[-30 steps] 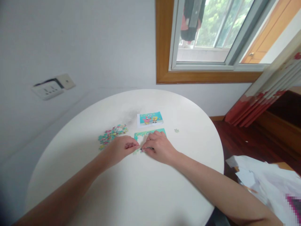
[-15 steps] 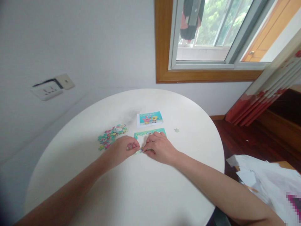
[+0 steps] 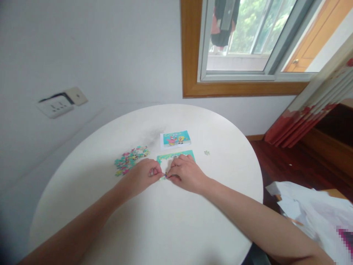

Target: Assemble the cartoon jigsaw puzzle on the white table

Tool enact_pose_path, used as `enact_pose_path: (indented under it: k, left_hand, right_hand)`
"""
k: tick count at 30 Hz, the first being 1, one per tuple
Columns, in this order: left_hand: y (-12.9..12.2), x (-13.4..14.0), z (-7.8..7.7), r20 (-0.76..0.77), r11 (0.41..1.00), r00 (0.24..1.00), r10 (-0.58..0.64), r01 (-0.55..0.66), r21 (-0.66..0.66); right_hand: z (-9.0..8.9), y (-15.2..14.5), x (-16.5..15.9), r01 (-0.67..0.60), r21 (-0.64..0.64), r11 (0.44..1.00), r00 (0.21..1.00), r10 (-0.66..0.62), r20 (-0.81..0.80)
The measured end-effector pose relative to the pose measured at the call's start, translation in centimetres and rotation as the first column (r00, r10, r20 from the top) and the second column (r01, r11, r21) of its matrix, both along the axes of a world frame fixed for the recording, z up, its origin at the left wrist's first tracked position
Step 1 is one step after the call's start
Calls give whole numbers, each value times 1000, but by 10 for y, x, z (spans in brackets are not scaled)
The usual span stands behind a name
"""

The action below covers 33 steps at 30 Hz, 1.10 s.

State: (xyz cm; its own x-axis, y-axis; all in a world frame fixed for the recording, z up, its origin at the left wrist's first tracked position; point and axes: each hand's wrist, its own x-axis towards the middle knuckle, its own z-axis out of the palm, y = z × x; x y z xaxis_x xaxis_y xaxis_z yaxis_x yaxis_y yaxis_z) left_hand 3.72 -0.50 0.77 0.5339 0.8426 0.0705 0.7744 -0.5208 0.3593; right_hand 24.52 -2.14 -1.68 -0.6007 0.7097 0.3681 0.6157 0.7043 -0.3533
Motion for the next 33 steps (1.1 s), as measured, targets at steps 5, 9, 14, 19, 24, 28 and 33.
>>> enact_pose_path:
  k: [5,9,14,19,24,28,33]
  left_hand:
    - [0,-1,-2,-44,998,999,4,-2,64]
    - [-1,-1,0,-94,998,996,6,1,69]
    - [1,-2,3,-40,998,999,11,-9,59]
    - [7,-15,4,2,999,1000,20,-20,40]
    - [5,-26,6,-5,998,1000,-12,12,-63]
    - [2,-27,6,-11,995,999,-46,45,-92]
    - [2,-25,5,-20,991,999,-43,40,-127]
  right_hand:
    - [-2,1,-1,1,9,1000,1000,-1,-15]
    - [-1,1,0,0,9,1000,1000,1,-8]
    - [-2,1,0,-2,7,1000,1000,2,-9]
    - [-2,1,0,-6,1,1000,1000,6,-12]
    - [4,-1,0,-4,-3,1000,1000,4,-15]
    - [7,-4,1,-20,31,999,999,19,26]
    - [7,-8,-1,-95,89,992,988,83,127]
